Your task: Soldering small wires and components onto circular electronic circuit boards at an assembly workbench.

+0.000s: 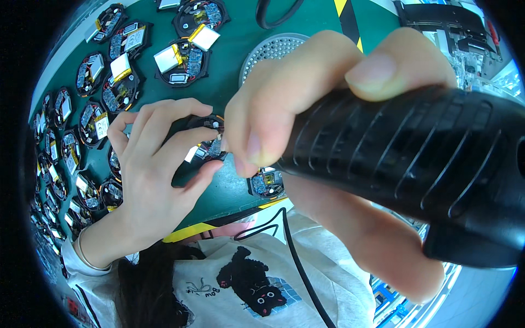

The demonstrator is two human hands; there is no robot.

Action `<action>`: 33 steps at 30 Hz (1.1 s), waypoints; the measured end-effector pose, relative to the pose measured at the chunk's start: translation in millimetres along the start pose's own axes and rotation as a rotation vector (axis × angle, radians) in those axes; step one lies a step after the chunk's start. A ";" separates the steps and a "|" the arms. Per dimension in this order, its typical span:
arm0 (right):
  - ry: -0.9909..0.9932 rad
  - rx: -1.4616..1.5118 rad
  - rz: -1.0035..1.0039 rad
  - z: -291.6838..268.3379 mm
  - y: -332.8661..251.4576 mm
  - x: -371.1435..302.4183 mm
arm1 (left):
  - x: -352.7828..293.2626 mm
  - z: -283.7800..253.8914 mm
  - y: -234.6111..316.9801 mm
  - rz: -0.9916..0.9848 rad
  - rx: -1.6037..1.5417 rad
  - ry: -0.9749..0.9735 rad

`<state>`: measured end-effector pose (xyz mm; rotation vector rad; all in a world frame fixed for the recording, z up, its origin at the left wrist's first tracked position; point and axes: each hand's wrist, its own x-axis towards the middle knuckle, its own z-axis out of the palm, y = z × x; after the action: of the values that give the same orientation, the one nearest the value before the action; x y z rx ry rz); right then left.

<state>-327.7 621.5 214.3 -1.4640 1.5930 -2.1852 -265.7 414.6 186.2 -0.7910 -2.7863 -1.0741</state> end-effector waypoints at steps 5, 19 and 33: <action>0.035 -0.002 -0.019 5.1 4.5 -3.9 | -1.3 -0.4 -0.6 -0.052 -0.039 -0.001; 0.046 -0.021 -0.029 8.7 2.6 -1.6 | -3.1 1.1 0.1 -0.021 0.008 -0.013; 0.055 -0.105 -0.012 21.7 -2.6 -0.6 | 2.3 5.0 6.7 -0.028 0.074 -0.053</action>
<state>-310.8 607.8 216.1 -1.4563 1.7462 -2.1978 -263.8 423.0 187.0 -0.7870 -2.8706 -0.9615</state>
